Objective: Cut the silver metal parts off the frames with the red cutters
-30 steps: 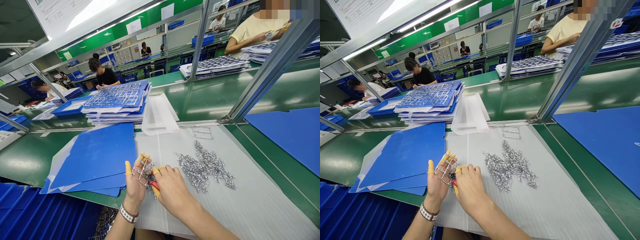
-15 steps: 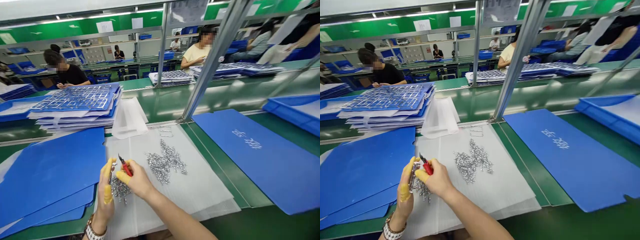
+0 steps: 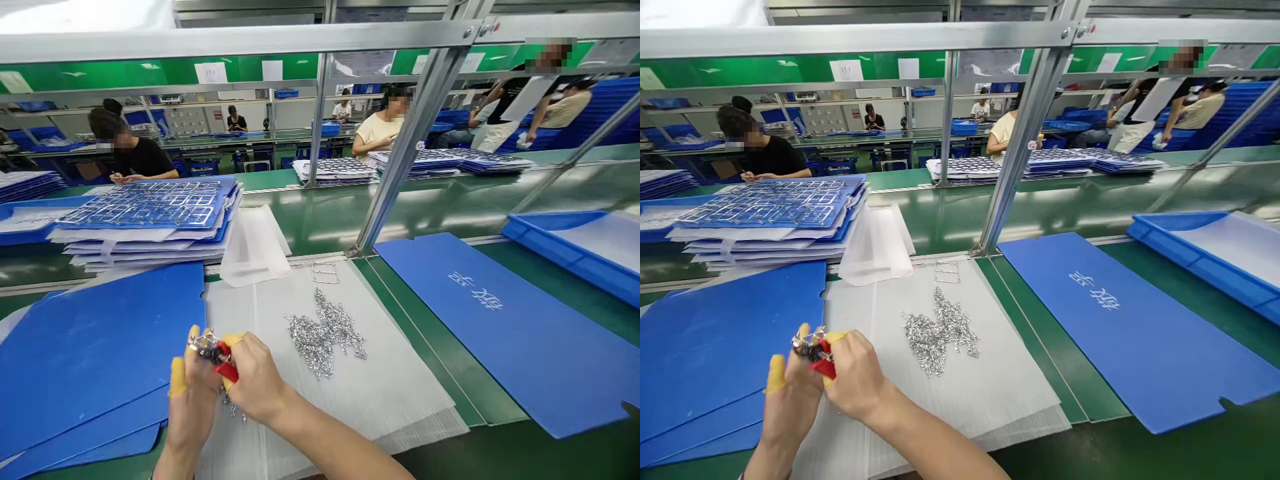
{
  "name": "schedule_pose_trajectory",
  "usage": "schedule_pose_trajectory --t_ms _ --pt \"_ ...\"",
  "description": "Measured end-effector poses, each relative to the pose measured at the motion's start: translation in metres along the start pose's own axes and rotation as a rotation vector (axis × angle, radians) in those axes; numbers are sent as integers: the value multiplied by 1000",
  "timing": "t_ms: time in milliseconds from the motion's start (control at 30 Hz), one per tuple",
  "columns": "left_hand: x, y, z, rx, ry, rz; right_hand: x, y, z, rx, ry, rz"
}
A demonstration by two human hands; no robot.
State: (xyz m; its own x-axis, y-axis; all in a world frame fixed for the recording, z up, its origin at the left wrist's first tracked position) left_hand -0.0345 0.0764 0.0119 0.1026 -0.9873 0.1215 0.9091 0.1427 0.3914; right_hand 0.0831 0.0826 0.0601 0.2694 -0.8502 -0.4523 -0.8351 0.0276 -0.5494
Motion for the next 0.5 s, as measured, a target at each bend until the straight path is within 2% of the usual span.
schedule_pose_trajectory --t_ms 67,167,267,333,500 --pt "-2 4 -10 316 -203 -31 7 12 -15 130 -190 -88" --pt "-6 13 -6 560 -255 -141 17 22 -26 178 -301 -187" --pt "-9 15 -3 638 -331 -169 20 17 -22 93 -276 -241" --pt "-10 13 0 653 -329 -167 19 7 -15 68 -240 -222" --pt "-11 12 -2 681 -308 -178 6 -8 2 228 -67 -229"
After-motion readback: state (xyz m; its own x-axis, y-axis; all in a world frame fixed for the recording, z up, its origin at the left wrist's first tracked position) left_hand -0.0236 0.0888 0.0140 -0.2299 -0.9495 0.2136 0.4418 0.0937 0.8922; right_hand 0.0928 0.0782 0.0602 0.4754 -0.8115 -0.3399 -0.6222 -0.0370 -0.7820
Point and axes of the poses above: each hand's wrist, its own x-axis away from the middle knuckle, its own y-axis out of the palm, z = x × y, the point moved 6 cm from there along -x, towards the middle knuckle, and after that the axes turned 3 degrees about -z, right-handed, at the moved point
